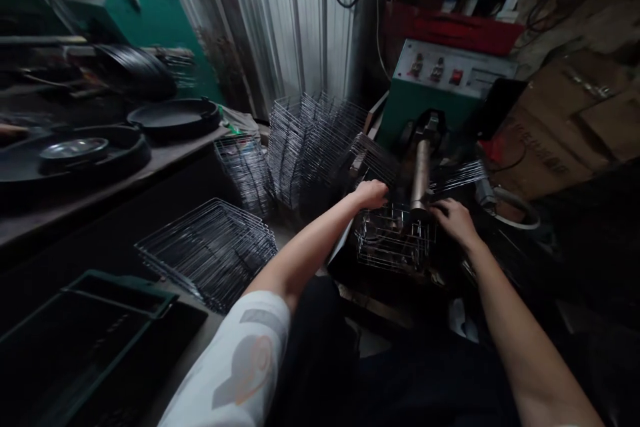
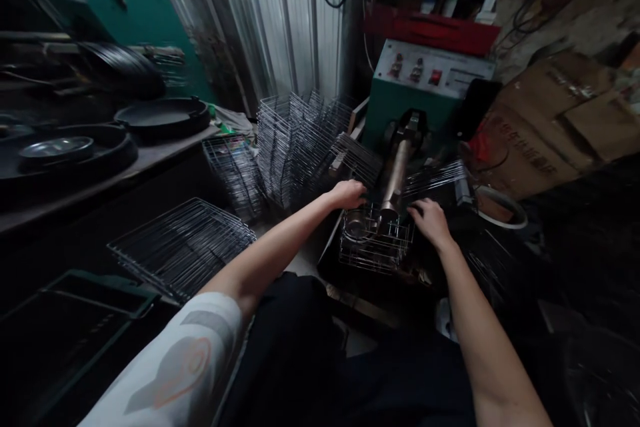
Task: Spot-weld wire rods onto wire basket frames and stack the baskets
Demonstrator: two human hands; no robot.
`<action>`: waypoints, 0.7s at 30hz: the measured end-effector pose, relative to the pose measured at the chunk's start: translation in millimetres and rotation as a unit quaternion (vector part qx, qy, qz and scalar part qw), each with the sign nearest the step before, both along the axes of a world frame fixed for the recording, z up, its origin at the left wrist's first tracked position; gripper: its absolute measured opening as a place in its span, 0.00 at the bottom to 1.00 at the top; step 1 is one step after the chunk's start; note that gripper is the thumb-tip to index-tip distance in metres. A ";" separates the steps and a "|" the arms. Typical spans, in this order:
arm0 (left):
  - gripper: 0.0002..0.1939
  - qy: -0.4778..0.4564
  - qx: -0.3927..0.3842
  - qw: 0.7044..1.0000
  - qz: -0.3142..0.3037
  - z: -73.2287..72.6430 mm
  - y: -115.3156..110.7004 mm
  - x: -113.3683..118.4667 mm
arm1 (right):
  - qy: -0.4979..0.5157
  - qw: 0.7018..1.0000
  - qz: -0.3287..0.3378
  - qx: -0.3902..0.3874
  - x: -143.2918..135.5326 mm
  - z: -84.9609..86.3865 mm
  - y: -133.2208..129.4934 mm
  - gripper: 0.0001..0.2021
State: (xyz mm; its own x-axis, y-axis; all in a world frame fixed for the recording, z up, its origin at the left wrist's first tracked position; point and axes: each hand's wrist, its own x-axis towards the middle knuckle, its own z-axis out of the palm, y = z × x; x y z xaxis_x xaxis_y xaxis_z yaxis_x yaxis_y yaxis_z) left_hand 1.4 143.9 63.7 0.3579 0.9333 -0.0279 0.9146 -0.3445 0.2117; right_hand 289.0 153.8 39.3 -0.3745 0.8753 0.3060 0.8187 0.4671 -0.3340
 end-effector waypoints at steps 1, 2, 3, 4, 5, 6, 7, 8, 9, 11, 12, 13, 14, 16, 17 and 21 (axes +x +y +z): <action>0.18 0.008 -0.005 1.000 0.001 0.0 5.5 0.3 | -0.015 1.000 0.010 -0.026 -1.6 2.5 13.5 0.11; 0.16 0.016 -0.011 1.000 0.000 -0.7 10.6 1.7 | -0.024 0.998 0.025 -0.051 -4.1 3.8 25.9 0.09; 0.14 0.022 -0.015 1.000 0.000 -1.9 15.4 4.1 | -0.029 0.996 0.041 -0.075 -7.3 4.0 36.9 0.07; 0.13 0.027 -0.016 1.000 0.002 -3.1 19.7 7.2 | -0.034 0.993 0.056 -0.098 -10.7 3.2 46.4 0.06; 0.12 0.029 -0.013 0.999 0.007 -3.9 23.5 10.6 | -0.035 0.990 0.067 -0.116 -14.0 1.7 54.5 0.05; 0.12 0.031 -0.006 0.999 0.015 -3.9 26.6 14.0 | -0.034 0.988 0.073 -0.129 -17.0 -0.1 61.3 0.05; 0.13 0.030 0.002 0.999 0.024 -2.7 28.6 16.8 | -0.029 0.987 0.075 -0.137 -19.3 -2.1 66.9 0.05; 0.14 0.028 0.012 0.999 0.033 -0.1 29.1 18.6 | -0.023 0.987 0.073 -0.142 -20.6 -4.1 71.6 0.05; 0.16 0.025 0.022 0.999 0.040 3.5 27.5 18.8 | -0.016 0.987 0.068 -0.146 -20.8 -5.9 75.3 0.06; 0.22 0.016 0.047 0.998 0.049 11.5 15.7 13.5 | 0.001 0.985 0.059 -0.159 -16.9 -9.2 79.8 0.05; 0.24 -0.002 0.068 0.996 0.053 13.7 4.3 8.3 | 0.010 0.984 0.056 -0.170 -12.7 -10.6 80.6 0.06; 0.23 -0.032 0.089 0.994 0.060 13.1 -11.0 2.2 | 0.021 0.982 0.053 -0.181 -7.5 -12.0 80.3 0.07; 0.21 -0.080 0.110 0.988 0.072 8.6 -29.9 -3.9 | 0.032 0.979 0.051 -0.193 -1.7 -13.4 79.0 0.09; 0.17 -0.209 0.092 0.967 0.115 -13.7 -74.5 -11.4 | 0.056 0.974 0.046 -0.216 9.5 -16.6 73.9 0.14; 0.15 -0.273 0.033 0.951 0.140 -31.0 -97.2 -11.0 | 0.070 0.971 0.044 -0.225 13.9 -18.3 70.5 0.16; 0.11 -0.563 -0.233 0.752 0.250 -109.3 -154.9 22.7 | 0.120 0.962 0.035 -0.243 25.0 -22.8 54.7 0.26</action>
